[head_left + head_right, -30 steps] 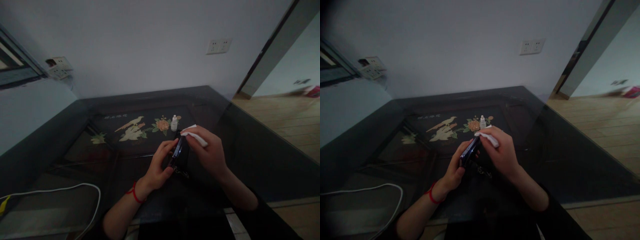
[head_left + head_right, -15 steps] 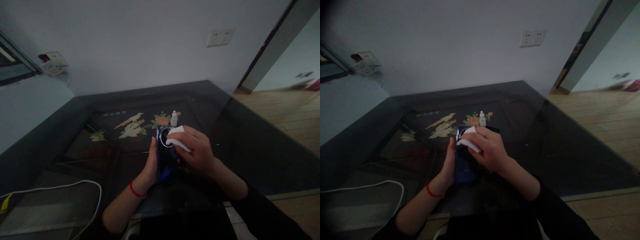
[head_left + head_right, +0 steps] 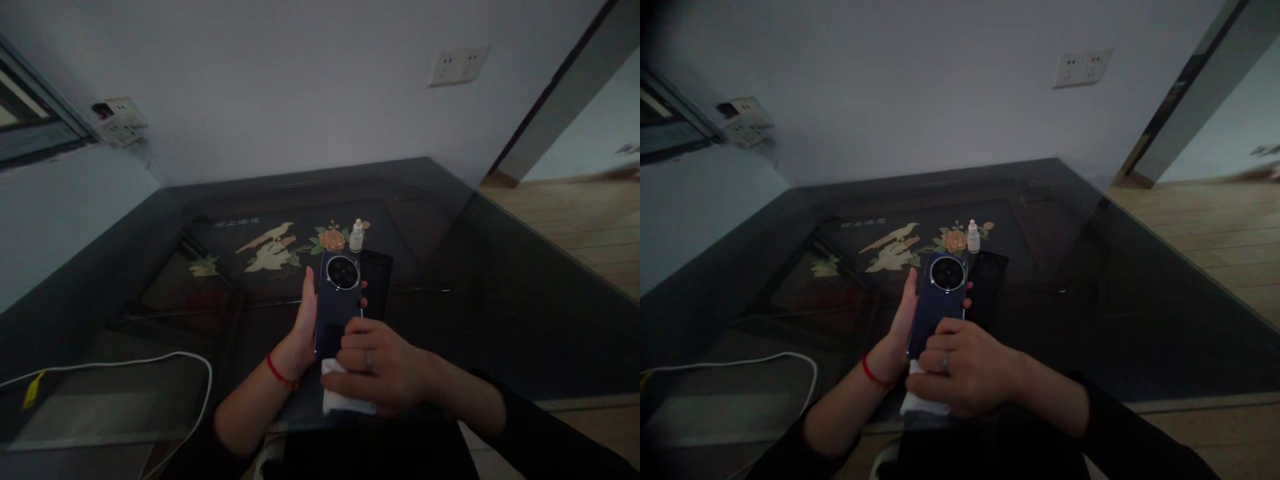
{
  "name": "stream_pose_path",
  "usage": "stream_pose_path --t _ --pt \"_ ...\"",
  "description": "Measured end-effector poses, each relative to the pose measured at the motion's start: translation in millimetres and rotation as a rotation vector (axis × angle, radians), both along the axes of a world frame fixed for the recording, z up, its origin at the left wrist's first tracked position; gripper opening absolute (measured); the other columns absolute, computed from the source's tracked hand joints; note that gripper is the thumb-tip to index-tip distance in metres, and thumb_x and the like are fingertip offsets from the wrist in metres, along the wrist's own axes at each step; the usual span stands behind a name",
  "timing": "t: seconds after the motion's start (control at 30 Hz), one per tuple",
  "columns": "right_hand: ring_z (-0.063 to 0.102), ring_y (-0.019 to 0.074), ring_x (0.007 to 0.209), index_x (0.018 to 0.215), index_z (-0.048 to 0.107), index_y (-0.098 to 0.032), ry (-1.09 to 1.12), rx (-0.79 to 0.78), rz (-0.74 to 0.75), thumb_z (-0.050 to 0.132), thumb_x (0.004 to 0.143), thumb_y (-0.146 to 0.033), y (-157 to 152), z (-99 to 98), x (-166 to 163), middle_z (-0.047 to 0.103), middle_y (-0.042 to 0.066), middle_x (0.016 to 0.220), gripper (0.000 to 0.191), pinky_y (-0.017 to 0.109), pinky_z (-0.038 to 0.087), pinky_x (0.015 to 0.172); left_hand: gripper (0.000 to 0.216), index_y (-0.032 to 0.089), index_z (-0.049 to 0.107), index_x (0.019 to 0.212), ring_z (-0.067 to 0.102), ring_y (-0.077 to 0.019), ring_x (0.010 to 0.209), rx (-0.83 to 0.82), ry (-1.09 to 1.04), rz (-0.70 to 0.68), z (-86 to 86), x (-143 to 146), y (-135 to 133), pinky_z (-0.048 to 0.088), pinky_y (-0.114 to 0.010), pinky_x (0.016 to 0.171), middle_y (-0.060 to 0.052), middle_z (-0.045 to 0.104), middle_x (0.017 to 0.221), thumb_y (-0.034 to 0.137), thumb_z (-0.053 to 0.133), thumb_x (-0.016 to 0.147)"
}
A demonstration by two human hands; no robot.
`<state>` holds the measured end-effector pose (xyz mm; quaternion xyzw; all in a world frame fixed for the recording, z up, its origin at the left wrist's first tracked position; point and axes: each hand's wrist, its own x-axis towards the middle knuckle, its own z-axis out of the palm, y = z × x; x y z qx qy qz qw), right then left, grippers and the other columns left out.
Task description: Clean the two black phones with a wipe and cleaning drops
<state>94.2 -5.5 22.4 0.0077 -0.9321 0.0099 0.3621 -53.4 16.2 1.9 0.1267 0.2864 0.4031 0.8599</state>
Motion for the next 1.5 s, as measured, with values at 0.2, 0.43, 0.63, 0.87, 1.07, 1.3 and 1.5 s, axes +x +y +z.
stream_pose_path --t 0.2,0.43,0.63,0.87,1.07,1.3,1.5 --pt "0.063 0.0192 0.084 0.096 0.068 -0.018 0.168 -0.517 -0.836 0.046 0.091 -0.029 82.6 -22.8 68.8 0.069 0.007 0.093 0.025 0.032 0.047 0.075 0.074 0.009 0.062 0.112 0.062 -0.0209 0.076 -0.012 -0.086 0.099 3.6 -4.1 5.9 0.049 -0.037 0.075 -0.012 0.068 0.086 0.068 0.025 0.088" --pt "0.054 0.0321 0.110 0.076 0.073 -0.018 -0.007 -0.525 -1.072 0.056 0.080 -0.028 129.0 -53.6 117.2 0.064 0.014 0.119 0.020 0.047 0.040 0.092 0.070 0.008 0.064 0.106 0.061 -0.0196 0.072 -0.009 -0.021 0.156 9.1 -3.8 8.7 0.053 -0.038 0.069 -0.012 0.067 0.085 0.065 0.027 0.089" --pt "0.062 0.0258 0.094 0.093 0.074 -0.023 -0.214 -0.568 -0.987 0.050 0.086 -0.021 118.8 -46.9 123.9 0.073 0.008 0.098 0.025 0.044 0.041 0.088 0.071 0.007 0.065 0.104 0.060 -0.0196 0.072 -0.012 0.019 0.163 7.4 -3.8 10.1 0.053 -0.038 0.068 -0.013 0.066 0.083 0.065 0.027 0.089" --pt "0.066 0.0200 0.092 0.088 0.074 -0.024 -0.391 -0.694 -0.734 0.057 0.080 -0.018 111.8 -44.2 130.4 0.073 0.003 0.098 0.020 0.032 0.049 0.084 0.070 0.010 0.065 0.104 0.059 -0.0187 0.069 -0.009 0.030 0.169 8.8 -4.5 12.3 0.049 -0.031 0.056 -0.013 0.066 0.089 0.067 0.029 0.087" --pt "0.066 0.0209 0.082 0.094 0.072 -0.020 -0.062 -0.835 -0.741 0.055 0.086 -0.041 91.8 -19.0 96.5 0.072 0.008 0.095 0.029 0.035 0.050 0.074 0.067 0.010 0.064 0.107 0.060 -0.0184 0.068 0.068 0.076 0.158 3.0 -6.4 16.4 0.048 -0.031 0.054 -0.013 0.067 0.091 0.065 0.031 0.088" --pt "0.057 0.0103 0.049 0.118 0.054 -0.017 0.104 -1.429 -0.280 0.053 0.088 -0.041 49.1 -14.7 18.8 0.065 0.002 0.076 0.039 0.020 0.040 0.038 0.031 0.018 0.061 0.115 0.062 -0.0129 0.067 0.164 0.242 0.225 6.7 -3.2 14.1 0.051 -0.025 0.064 -0.003 0.067 0.084 0.022 0.054 0.086" --pt "0.058 0.0130 0.048 0.141 0.026 -0.022 0.357 -1.540 -0.359 0.058 0.084 -0.037 44.3 -24.3 12.0 0.060 -0.004 0.066 0.067 0.022 0.046 0.038 0.075 0.024 0.048 0.135 0.058 -0.0156 0.111 0.332 0.392 0.332 0.9 8.7 11.6 0.043 -0.026 0.097 -0.004 0.059 0.126 -0.002 0.060 0.066"
